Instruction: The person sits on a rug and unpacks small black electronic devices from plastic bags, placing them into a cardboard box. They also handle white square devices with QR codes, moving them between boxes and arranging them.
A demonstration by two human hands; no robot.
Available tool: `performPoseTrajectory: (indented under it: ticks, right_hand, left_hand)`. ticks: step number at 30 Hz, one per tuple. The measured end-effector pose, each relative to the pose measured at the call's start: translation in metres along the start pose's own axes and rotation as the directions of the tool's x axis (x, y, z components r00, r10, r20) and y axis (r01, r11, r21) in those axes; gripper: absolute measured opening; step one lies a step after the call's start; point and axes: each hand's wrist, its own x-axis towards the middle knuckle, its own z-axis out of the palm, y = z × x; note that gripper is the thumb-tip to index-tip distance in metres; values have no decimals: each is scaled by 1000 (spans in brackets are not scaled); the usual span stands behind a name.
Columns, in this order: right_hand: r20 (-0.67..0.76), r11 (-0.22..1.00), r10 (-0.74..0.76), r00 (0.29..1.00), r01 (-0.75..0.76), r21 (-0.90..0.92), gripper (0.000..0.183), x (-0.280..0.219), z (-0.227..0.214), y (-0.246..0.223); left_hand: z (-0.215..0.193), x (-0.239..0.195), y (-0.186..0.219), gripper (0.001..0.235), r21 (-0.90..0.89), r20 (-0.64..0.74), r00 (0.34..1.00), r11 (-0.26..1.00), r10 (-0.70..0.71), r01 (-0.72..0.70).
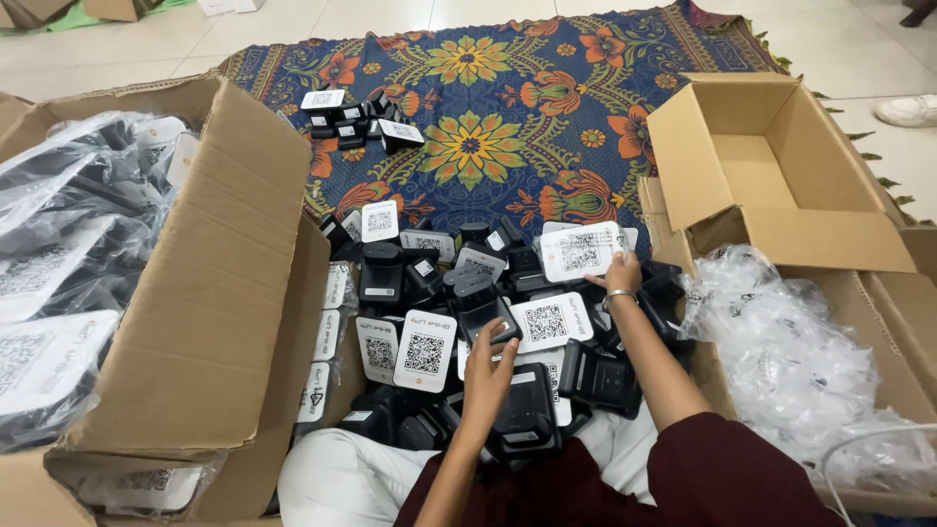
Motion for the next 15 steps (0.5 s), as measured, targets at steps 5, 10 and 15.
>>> performPoseTrajectory:
  ticks: [5, 10, 15]
  right_hand:
    - [5, 986, 92, 996, -91, 138, 27, 3, -9, 13]
    - [224, 975, 70, 972, -19, -221, 24, -62, -12, -41]
    - [323, 562, -469, 822, 560, -609, 22, -77, -25, -61]
  left_hand:
    - [-8, -4, -9, 46, -15, 19, 999, 999, -51, 52]
    - [-1, -4, -11, 44, 7, 12, 996, 996, -86, 86]
    - [16, 0, -3, 45, -23, 50, 998, 999, -44, 45]
